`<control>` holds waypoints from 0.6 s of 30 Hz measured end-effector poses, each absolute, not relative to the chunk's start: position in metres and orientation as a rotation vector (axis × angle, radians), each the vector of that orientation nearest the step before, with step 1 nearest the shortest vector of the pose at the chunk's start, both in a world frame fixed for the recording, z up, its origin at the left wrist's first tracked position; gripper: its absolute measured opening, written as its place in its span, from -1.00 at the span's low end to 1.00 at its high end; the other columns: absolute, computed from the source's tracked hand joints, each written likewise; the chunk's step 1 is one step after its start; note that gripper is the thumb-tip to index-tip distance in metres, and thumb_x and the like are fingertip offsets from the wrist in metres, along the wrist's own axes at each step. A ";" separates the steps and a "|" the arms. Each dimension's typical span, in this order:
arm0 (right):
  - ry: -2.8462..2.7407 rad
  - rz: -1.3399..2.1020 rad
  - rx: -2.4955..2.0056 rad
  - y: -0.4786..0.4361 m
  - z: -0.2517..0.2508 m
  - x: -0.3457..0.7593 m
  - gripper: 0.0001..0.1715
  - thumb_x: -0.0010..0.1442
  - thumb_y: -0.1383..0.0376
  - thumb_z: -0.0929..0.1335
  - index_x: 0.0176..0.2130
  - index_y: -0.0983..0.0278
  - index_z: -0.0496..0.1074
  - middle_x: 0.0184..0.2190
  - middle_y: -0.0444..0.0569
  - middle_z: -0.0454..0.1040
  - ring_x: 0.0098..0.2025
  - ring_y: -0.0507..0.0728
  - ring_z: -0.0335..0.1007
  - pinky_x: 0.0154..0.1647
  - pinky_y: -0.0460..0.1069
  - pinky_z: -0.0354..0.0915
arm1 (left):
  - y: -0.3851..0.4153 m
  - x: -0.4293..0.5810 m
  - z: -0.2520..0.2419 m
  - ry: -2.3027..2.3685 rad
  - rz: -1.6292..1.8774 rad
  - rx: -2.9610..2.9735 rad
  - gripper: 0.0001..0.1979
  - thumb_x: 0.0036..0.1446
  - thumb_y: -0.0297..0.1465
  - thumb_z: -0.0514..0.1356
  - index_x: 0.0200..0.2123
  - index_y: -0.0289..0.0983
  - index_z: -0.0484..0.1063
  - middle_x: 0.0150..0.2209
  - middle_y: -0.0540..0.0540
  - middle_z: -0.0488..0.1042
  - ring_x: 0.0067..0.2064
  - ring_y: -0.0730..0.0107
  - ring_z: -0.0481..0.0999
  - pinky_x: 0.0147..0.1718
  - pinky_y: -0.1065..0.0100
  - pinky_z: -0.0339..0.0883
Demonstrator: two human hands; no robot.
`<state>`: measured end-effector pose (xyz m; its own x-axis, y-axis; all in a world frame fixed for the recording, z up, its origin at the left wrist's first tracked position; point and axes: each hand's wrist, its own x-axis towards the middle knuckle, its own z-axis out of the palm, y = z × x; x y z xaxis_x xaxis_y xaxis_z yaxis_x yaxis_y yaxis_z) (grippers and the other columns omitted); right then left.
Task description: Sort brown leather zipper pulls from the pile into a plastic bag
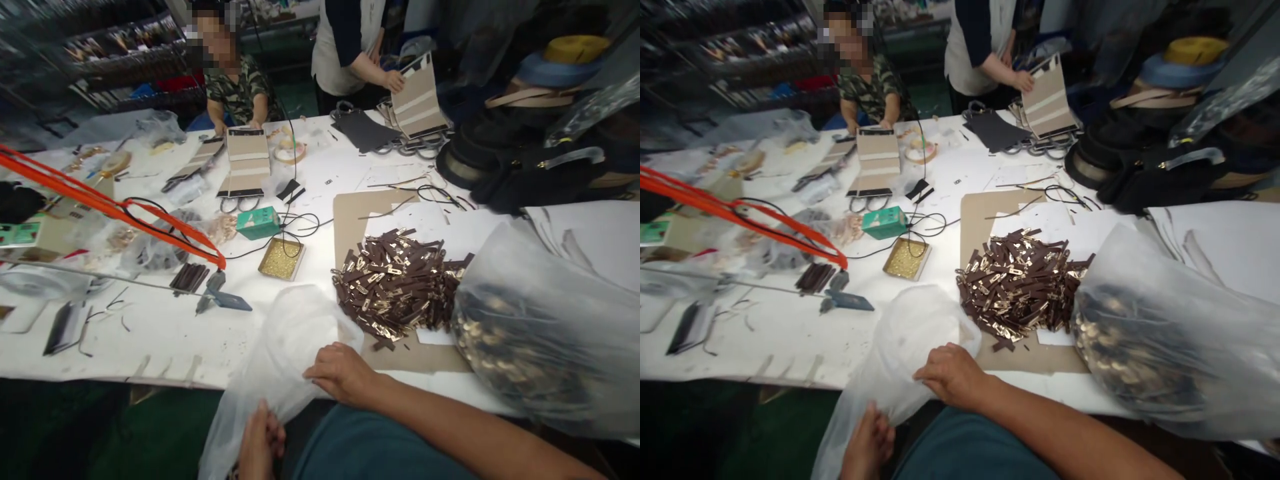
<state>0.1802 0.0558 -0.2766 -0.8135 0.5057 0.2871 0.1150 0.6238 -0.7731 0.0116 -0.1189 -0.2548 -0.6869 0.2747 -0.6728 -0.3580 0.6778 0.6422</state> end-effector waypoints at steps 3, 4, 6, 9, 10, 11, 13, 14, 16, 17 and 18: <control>-2.390 1.093 -0.437 0.051 -0.274 0.148 -0.78 0.36 0.25 0.39 -0.02 0.10 0.61 -0.33 -0.14 0.48 -0.26 0.03 0.40 -0.15 -0.06 0.25 | -0.098 -0.002 -0.240 2.134 1.132 0.150 -0.25 -0.01 0.23 0.27 -0.01 -0.25 0.34 -0.14 -0.13 0.50 -0.14 0.18 0.56 -0.37 0.30 0.48; -2.403 1.101 -0.415 0.048 -0.272 0.137 -0.77 0.33 0.25 0.41 -0.03 0.10 0.61 -0.33 -0.15 0.49 -0.26 0.03 0.41 -0.15 -0.06 0.26 | -0.090 -0.010 -0.238 2.146 1.137 0.203 -0.21 0.00 0.21 0.27 0.08 -0.25 0.30 -0.05 -0.16 0.49 -0.07 0.14 0.57 -0.32 0.26 0.52; -2.426 1.154 -0.371 0.040 -0.268 0.117 -0.73 0.27 0.29 0.45 -0.03 0.09 0.62 -0.31 -0.16 0.50 -0.24 0.04 0.44 -0.13 -0.07 0.29 | -0.076 -0.026 -0.241 2.141 1.071 0.300 -0.23 0.02 0.14 0.29 0.12 -0.24 0.28 0.01 -0.17 0.48 -0.03 0.09 0.57 -0.22 0.18 0.56; -2.352 1.349 -0.345 0.036 -0.267 0.101 -0.67 0.21 0.32 0.50 -0.01 0.10 0.62 -0.19 -0.15 0.56 -0.12 0.08 0.50 0.02 -0.07 0.33 | -0.063 -0.054 -0.259 2.321 0.880 0.505 -0.32 0.05 0.03 0.26 0.09 -0.29 0.32 -0.01 -0.21 0.50 0.03 0.00 0.56 0.04 0.03 0.50; -2.284 1.402 -0.399 0.039 -0.269 0.101 -0.69 0.23 0.28 0.51 -0.01 0.13 0.62 -0.15 -0.14 0.57 -0.08 0.07 0.51 0.06 -0.08 0.34 | -0.062 -0.062 -0.267 2.371 0.828 0.565 -0.34 0.05 0.00 0.25 0.10 -0.31 0.32 0.01 -0.24 0.51 0.07 -0.03 0.54 0.12 0.01 0.45; -2.206 1.416 -0.507 0.047 -0.273 0.103 -0.72 0.25 0.24 0.50 -0.02 0.16 0.61 -0.12 -0.13 0.57 -0.06 0.07 0.51 0.08 -0.09 0.34 | -0.062 -0.069 -0.275 2.390 0.794 0.612 -0.35 0.06 -0.04 0.23 0.12 -0.32 0.32 0.04 -0.25 0.50 0.12 -0.03 0.51 0.18 0.01 0.41; -2.083 1.297 -0.879 0.074 -0.282 0.115 -0.74 0.32 0.16 0.45 -0.04 0.21 0.61 -0.11 -0.09 0.56 -0.08 0.04 0.50 0.04 -0.10 0.36 | -0.064 -0.079 -0.290 2.362 0.777 0.660 -0.36 0.08 -0.09 0.20 0.15 -0.34 0.31 0.10 -0.29 0.48 0.19 -0.01 0.48 0.25 0.04 0.35; -2.068 1.153 -1.116 0.092 -0.287 0.123 -0.73 0.34 0.17 0.43 -0.02 0.23 0.60 -0.11 -0.06 0.54 -0.08 0.05 0.48 0.04 -0.08 0.35 | -0.065 -0.082 -0.297 2.341 0.776 0.669 -0.37 0.10 -0.11 0.19 0.16 -0.34 0.31 0.13 -0.30 0.47 0.21 0.00 0.46 0.27 0.06 0.33; -2.159 0.853 -1.534 0.130 -0.296 0.138 -0.62 0.31 0.14 0.45 0.07 0.23 0.56 -0.08 0.00 0.51 -0.02 0.11 0.45 0.08 -0.03 0.34 | -0.068 -0.085 -0.308 2.330 0.762 0.666 -0.40 0.12 -0.12 0.19 0.14 -0.35 0.32 0.13 -0.31 0.48 0.22 -0.01 0.47 0.27 0.05 0.33; -2.215 0.758 -1.692 0.148 -0.300 0.144 -0.54 0.30 0.10 0.46 0.12 0.24 0.54 -0.03 0.03 0.50 0.03 0.14 0.43 0.11 -0.01 0.33 | -0.069 -0.086 -0.313 2.331 0.754 0.657 -0.42 0.13 -0.13 0.19 0.13 -0.35 0.32 0.11 -0.31 0.49 0.20 -0.01 0.48 0.25 0.05 0.34; -2.274 0.697 -1.806 0.163 -0.305 0.148 -0.45 0.29 0.06 0.47 0.17 0.25 0.50 0.03 0.06 0.48 0.08 0.17 0.42 0.13 0.01 0.32 | -0.069 -0.088 -0.317 2.333 0.745 0.653 -0.45 0.14 -0.15 0.18 0.12 -0.33 0.33 0.09 -0.30 0.50 0.18 -0.01 0.50 0.22 0.05 0.37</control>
<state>0.1485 0.1627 -0.3053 -0.2610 0.9514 -0.1633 0.8796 0.1646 -0.4464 -0.0876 -0.0695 -0.3171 -0.7004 0.5997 -0.3871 0.2645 0.7217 0.6397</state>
